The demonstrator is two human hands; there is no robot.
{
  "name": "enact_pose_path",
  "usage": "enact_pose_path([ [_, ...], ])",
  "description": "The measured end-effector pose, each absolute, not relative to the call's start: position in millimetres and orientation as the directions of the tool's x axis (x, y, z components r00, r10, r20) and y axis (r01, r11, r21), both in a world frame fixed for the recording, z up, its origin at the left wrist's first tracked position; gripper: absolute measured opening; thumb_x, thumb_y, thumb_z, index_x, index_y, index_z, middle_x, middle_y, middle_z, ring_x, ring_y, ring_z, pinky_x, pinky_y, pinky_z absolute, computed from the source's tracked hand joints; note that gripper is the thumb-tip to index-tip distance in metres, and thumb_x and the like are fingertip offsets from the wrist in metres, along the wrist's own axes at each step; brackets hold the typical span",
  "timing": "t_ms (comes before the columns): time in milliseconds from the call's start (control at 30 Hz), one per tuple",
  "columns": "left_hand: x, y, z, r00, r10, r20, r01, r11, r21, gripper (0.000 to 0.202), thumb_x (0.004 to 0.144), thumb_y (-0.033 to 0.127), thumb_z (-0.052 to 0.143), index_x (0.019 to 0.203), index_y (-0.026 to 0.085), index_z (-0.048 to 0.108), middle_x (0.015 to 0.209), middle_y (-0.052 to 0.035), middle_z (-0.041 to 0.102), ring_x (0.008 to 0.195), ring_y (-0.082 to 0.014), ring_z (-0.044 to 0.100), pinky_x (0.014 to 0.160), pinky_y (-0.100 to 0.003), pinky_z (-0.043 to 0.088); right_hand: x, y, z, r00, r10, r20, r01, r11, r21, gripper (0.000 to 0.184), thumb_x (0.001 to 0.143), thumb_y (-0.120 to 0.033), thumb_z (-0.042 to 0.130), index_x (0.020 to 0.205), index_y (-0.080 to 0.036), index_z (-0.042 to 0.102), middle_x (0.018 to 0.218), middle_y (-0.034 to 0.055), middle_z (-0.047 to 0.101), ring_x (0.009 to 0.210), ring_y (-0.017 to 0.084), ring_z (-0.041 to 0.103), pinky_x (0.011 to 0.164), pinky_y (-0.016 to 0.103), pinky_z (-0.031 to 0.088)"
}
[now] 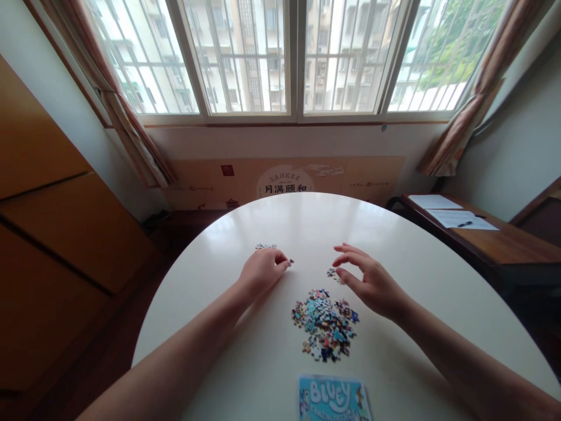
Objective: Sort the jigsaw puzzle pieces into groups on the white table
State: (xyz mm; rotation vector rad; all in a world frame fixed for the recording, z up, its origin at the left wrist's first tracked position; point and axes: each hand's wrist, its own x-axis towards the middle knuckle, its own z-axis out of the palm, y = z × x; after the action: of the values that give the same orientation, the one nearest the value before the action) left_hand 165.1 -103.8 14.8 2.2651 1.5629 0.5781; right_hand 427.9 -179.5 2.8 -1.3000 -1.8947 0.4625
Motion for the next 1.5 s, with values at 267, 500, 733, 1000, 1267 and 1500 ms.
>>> enact_pose_path([
  [267,143,-90,15,0.25,0.942,0.226,0.905,-0.31,0.291,0.017,0.086,0.031,0.06,0.081,0.024,0.075,0.092,-0.0071,0.076,0.083,-0.0263,0.068,0.067,-0.034,0.048,431,-177,-1,-0.203,0.878,0.433,0.664,0.449,-0.598,0.015,0.094,-0.029,0.057,0.093,-0.024,0.071,0.14,0.0106,0.06,0.142,0.032,0.044,0.113,0.06,0.04],
  [500,137,-116,30,0.45,0.893,-0.024,0.887,-0.444,0.131,0.043,0.084,0.028,0.055,0.124,0.031,0.071,0.114,-0.0092,0.076,0.099,-0.0301,0.071,0.077,-0.035,0.051,433,-177,-2,-0.214,0.866,0.452,0.672,0.466,-0.575,0.016,0.094,-0.027,0.058,0.091,-0.024,0.072,0.139,0.01,0.06,0.14,0.032,0.046,0.111,0.06,0.042],
  [733,158,-129,31,0.397,0.907,-0.14,0.917,-0.398,0.018,0.048,0.091,0.031,0.043,0.132,0.026,0.066,0.103,-0.0136,0.077,0.09,-0.0308,0.071,0.071,-0.034,0.049,432,-176,-5,-0.238,0.861,0.449,0.67,0.48,-0.566,0.015,0.093,-0.026,0.059,0.092,-0.025,0.074,0.138,0.0099,0.061,0.139,0.032,0.048,0.11,0.06,0.043],
  [1000,153,-128,35,0.362,0.916,-0.176,0.93,-0.367,0.003,0.062,0.094,0.044,0.041,0.151,0.022,0.048,0.119,-0.0166,0.073,0.103,-0.0336,0.068,0.077,-0.036,0.048,432,-177,-4,-0.244,0.854,0.46,0.672,0.491,-0.555,0.015,0.093,-0.024,0.058,0.092,-0.025,0.074,0.138,0.0105,0.062,0.138,0.033,0.049,0.109,0.06,0.045],
  [1267,166,-127,33,0.303,0.939,-0.164,0.949,-0.313,-0.042,0.061,0.098,0.051,0.035,0.151,0.022,0.047,0.127,-0.019,0.066,0.11,-0.0335,0.066,0.085,-0.037,0.049,431,-177,-4,-0.263,0.857,0.444,0.671,0.493,-0.554,0.017,0.095,-0.028,0.057,0.093,-0.026,0.074,0.139,0.0099,0.061,0.138,0.032,0.049,0.11,0.059,0.045],
  [1500,171,-115,20,0.279,0.956,-0.09,0.959,-0.282,-0.02,0.06,0.101,0.05,0.033,0.151,0.017,0.044,0.135,-0.0208,0.062,0.118,-0.0334,0.062,0.091,-0.039,0.048,430,-177,-4,-0.25,0.855,0.455,0.676,0.49,-0.55,0.016,0.094,-0.026,0.058,0.092,-0.026,0.074,0.139,0.0102,0.061,0.138,0.033,0.049,0.11,0.058,0.044],
])
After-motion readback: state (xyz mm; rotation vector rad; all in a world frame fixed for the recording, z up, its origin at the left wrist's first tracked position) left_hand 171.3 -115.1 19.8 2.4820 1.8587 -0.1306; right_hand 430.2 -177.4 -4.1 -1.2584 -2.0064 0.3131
